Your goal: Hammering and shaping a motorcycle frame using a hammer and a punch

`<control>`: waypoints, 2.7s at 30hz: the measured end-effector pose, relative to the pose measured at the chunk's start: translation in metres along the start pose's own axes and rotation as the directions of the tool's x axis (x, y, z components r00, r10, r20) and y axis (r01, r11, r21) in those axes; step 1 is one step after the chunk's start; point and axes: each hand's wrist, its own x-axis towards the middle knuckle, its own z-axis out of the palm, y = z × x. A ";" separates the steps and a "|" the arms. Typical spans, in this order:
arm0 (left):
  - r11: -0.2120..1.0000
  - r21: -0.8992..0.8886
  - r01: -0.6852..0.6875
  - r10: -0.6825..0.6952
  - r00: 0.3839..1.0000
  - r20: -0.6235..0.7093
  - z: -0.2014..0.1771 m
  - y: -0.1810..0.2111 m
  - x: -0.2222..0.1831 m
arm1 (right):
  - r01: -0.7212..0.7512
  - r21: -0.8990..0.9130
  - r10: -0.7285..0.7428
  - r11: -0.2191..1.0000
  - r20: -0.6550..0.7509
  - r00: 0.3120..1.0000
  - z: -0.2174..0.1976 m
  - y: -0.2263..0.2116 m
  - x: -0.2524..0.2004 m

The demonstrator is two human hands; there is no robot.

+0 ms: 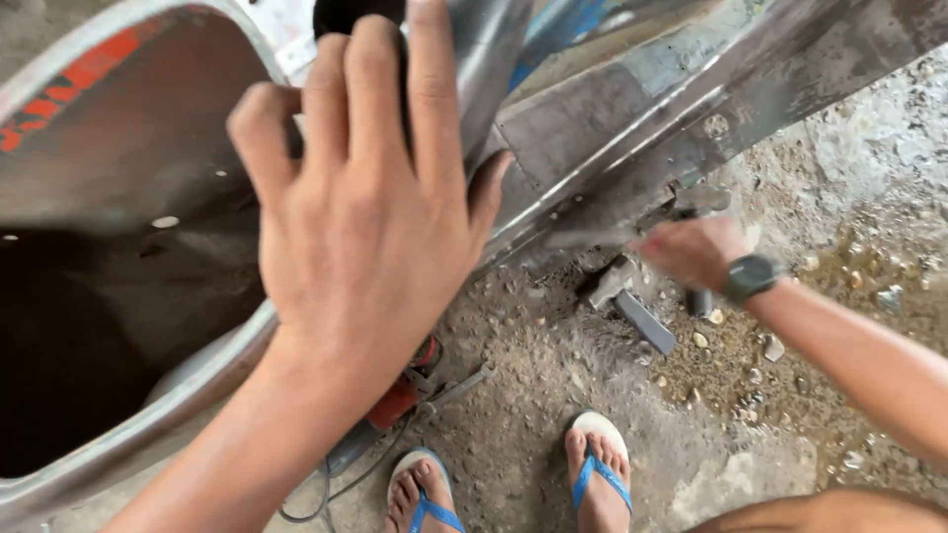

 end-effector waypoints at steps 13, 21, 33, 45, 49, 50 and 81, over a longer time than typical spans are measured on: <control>0.998 0.040 -0.041 0.042 0.999 -0.024 0.001 -0.004 0.001 | -0.354 0.593 0.390 0.723 0.072 0.918 0.086 -0.007 0.003; 0.995 0.066 -0.072 0.072 0.997 0.002 0.002 -0.006 -0.004 | -0.034 0.091 0.045 0.995 -0.126 0.991 0.099 -0.017 -0.005; 0.989 0.116 -0.093 0.101 0.992 -0.071 0.000 -0.002 -0.001 | -0.612 0.629 0.635 0.479 0.233 0.736 0.116 0.034 -0.044; 0.827 -0.492 -0.272 0.298 0.954 -0.026 0.093 0.118 -0.029 | -0.238 0.965 0.716 0.109 0.090 0.692 0.147 -0.023 0.005; 0.891 -0.374 -0.259 0.427 0.760 0.490 0.121 0.143 -0.048 | -0.312 0.881 0.823 0.357 -0.139 0.551 0.173 -0.061 0.021; 0.908 -0.287 -0.305 0.418 0.696 0.584 0.128 0.148 -0.053 | -0.317 0.824 0.794 0.470 -0.237 0.560 0.170 -0.070 0.021; 0.864 -0.115 -0.491 0.402 0.535 0.743 0.229 0.166 -0.121 | -0.013 0.998 0.534 -0.056 0.041 0.845 0.056 -0.213 -0.020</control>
